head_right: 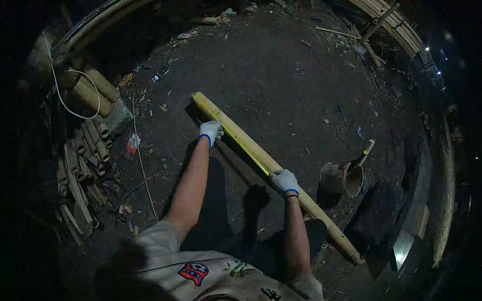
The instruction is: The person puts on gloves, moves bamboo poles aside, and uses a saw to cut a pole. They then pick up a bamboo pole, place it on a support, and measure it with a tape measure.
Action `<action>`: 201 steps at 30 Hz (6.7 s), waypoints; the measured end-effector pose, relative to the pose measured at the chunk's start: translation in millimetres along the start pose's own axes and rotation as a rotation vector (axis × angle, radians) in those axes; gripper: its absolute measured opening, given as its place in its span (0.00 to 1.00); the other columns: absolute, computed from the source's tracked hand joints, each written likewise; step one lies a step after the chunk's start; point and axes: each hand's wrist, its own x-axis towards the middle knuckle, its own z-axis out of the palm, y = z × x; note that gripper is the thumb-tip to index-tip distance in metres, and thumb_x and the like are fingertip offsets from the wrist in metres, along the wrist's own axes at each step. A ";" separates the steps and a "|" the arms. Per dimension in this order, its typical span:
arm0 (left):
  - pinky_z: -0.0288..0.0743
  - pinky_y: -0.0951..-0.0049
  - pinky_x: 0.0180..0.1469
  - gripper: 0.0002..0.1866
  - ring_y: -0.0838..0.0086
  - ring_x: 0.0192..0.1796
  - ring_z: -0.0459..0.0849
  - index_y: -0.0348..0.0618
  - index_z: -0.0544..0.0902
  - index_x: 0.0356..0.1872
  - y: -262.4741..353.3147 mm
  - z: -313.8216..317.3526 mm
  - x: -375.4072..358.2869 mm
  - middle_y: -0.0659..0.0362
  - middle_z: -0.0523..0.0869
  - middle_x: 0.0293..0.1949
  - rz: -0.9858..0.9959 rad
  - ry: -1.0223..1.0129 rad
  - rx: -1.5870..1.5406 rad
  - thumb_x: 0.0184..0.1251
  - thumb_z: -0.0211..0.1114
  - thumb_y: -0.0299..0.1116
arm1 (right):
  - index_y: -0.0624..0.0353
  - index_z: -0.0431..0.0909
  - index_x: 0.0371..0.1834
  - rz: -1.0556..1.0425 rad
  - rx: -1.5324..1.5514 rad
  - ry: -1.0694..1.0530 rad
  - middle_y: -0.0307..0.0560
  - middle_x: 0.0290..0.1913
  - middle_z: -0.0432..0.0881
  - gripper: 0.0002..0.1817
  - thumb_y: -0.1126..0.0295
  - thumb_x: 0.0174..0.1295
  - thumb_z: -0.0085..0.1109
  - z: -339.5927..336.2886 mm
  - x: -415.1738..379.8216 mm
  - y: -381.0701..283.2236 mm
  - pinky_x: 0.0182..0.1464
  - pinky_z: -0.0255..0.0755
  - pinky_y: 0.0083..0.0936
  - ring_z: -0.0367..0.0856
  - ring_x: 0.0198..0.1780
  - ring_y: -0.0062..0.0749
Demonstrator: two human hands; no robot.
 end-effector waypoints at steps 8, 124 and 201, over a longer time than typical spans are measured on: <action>0.75 0.69 0.18 0.14 0.70 0.21 0.84 0.37 0.84 0.45 9.4 9.7 8.5 0.54 0.87 0.29 -0.107 0.045 0.061 0.67 0.67 0.37 | 0.52 0.88 0.41 -0.030 -0.034 0.045 0.57 0.41 0.87 0.19 0.55 0.57 0.53 2.2 5.1 -20.3 0.53 0.77 0.39 0.86 0.46 0.52; 0.68 0.57 0.65 0.42 0.55 0.60 0.75 0.46 0.72 0.63 75.5 7.4 39.7 0.53 0.78 0.57 1.141 -0.769 1.911 0.41 0.80 0.29 | 0.53 0.83 0.53 0.049 -0.039 -0.089 0.52 0.46 0.87 0.29 0.59 0.45 0.76 -28.4 -11.2 240.5 0.47 0.80 0.37 0.86 0.48 0.43; 0.64 0.56 0.68 0.44 0.57 0.64 0.74 0.48 0.72 0.65 65.2 10.6 42.2 0.54 0.78 0.59 1.168 -0.691 1.965 0.38 0.80 0.27 | 0.58 0.87 0.44 0.114 -0.030 -0.262 0.52 0.38 0.88 0.25 0.46 0.57 0.62 -39.0 -11.9 201.8 0.45 0.78 0.36 0.87 0.38 0.41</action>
